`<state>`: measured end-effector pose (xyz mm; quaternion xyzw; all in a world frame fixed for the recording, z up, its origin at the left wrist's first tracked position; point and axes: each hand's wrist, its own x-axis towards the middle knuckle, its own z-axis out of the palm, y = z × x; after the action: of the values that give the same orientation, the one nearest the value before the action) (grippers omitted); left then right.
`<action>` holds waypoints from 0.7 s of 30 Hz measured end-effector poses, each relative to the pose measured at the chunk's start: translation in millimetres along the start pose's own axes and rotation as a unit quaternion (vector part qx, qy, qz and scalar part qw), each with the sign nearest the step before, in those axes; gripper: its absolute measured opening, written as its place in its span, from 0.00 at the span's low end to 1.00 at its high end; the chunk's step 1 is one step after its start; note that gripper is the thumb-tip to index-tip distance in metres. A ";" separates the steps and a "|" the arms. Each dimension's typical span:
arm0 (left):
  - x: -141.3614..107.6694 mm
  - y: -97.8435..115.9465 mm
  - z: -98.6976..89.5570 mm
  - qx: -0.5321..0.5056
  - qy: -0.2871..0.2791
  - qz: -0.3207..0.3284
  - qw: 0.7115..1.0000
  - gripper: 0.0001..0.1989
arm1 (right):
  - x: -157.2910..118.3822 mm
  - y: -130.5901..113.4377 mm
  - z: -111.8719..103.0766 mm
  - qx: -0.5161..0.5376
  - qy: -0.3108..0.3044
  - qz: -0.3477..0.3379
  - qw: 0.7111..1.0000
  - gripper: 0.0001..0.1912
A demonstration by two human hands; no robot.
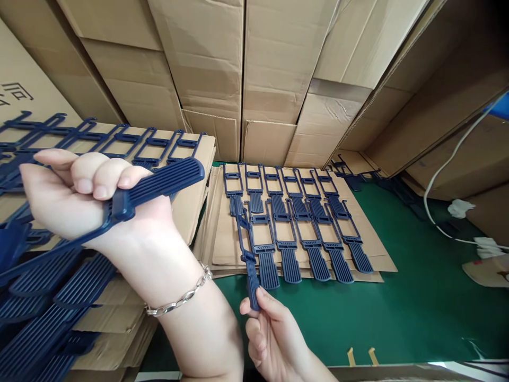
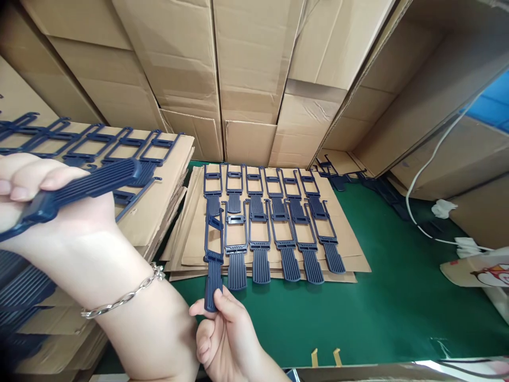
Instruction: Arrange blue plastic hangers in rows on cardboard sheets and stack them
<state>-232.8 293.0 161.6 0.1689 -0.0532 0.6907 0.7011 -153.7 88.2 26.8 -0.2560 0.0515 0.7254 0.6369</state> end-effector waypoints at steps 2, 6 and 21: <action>0.7 0.4 -2.4 -0.015 -0.026 -0.016 0.999 0.23 | -0.3 1.1 0.3 0.012 0.000 0.008 1.000 0.19; 0.9 2.1 -6.3 -0.008 -0.062 -0.050 0.997 0.23 | 1.0 3.0 0.9 0.009 0.004 -0.001 1.000 0.18; -4.3 7.8 -1.8 0.014 0.003 -0.029 0.999 0.19 | 8.0 5.6 7.6 -0.059 0.046 -0.050 0.996 0.14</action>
<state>-241.0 289.4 159.8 0.1786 -0.0363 0.6711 0.7186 -161.9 97.4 28.5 -0.3287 0.0251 0.6820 0.6528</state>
